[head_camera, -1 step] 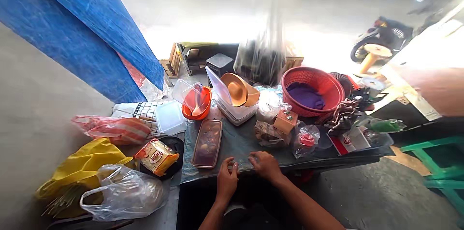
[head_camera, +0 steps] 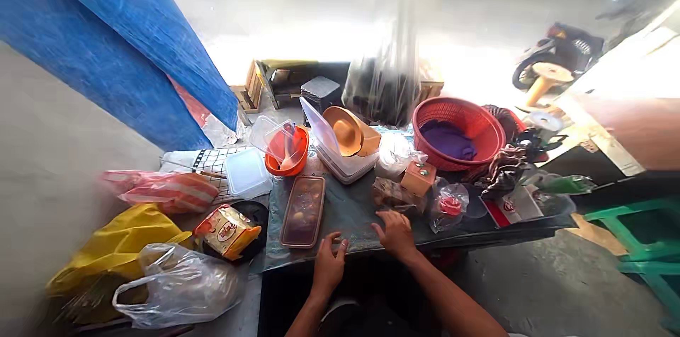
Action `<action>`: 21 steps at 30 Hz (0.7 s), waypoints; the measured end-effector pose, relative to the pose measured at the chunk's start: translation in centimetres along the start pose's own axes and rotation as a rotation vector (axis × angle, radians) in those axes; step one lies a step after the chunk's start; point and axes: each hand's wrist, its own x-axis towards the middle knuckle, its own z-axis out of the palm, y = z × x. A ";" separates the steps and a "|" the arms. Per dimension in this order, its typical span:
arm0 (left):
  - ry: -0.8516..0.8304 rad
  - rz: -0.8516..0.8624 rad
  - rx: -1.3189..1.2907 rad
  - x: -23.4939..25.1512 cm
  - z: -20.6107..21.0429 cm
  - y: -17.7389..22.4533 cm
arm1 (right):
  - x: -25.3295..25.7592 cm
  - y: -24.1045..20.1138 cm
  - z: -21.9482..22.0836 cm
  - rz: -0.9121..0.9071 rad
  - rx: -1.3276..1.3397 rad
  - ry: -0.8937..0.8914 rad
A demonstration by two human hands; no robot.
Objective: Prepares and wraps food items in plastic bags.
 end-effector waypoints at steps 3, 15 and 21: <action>-0.164 -0.090 0.036 1.5 -2.7 -2.1 | 4.9 5.1 1.0 0.203 -0.130 0.122; -0.259 0.009 0.081 11.2 4.9 0.8 | 1.3 6.4 5.4 -0.288 0.148 0.154; -0.389 -0.284 0.313 17.2 7.7 0.0 | 0.3 6.6 5.1 0.062 0.186 0.389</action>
